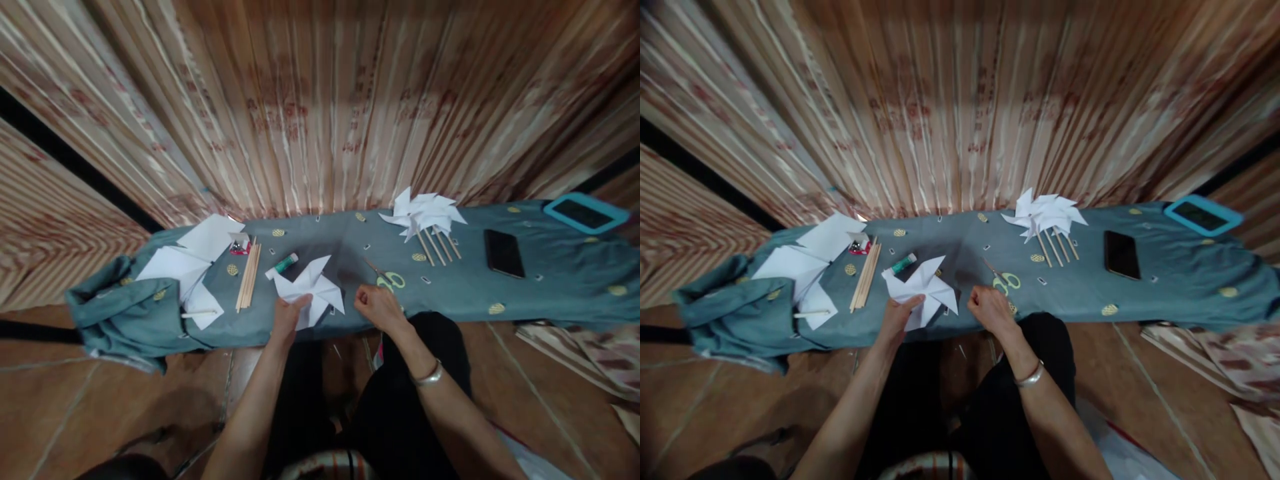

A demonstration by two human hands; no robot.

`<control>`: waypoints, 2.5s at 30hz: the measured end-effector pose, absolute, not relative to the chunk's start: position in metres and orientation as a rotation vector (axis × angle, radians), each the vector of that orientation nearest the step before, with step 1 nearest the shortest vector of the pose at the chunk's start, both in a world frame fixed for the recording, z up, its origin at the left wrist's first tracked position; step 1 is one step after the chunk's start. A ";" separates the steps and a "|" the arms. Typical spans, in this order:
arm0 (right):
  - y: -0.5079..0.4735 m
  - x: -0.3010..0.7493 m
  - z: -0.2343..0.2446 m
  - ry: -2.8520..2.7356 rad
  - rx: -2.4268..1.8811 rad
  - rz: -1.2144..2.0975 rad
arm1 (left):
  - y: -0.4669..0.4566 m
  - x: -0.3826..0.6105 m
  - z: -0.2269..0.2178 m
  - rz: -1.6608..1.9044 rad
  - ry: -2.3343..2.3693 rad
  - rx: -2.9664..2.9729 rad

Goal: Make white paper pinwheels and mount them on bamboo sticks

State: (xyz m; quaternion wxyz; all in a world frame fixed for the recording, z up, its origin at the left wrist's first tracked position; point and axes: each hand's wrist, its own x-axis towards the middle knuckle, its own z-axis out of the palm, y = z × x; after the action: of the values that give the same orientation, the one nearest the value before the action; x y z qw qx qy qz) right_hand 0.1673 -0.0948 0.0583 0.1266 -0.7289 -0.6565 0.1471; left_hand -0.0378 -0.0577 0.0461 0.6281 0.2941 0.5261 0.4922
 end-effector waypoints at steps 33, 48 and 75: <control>-0.160 0.074 0.098 -1.109 -1.296 0.599 | -0.093 -0.071 0.112 1.487 1.162 0.788; -0.096 0.082 0.182 -1.486 -1.004 0.175 | -0.061 -0.023 0.181 1.574 0.912 0.777; -0.076 0.130 0.119 -0.874 -1.043 1.040 | -0.051 0.020 0.129 1.379 1.002 0.994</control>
State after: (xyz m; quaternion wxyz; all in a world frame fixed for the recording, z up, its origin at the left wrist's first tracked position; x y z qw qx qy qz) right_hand 0.1303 -0.0764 0.1187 0.6553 -0.4601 -0.3853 0.4587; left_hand 0.0195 -0.0507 0.1288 0.5516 0.4200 0.4237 0.5829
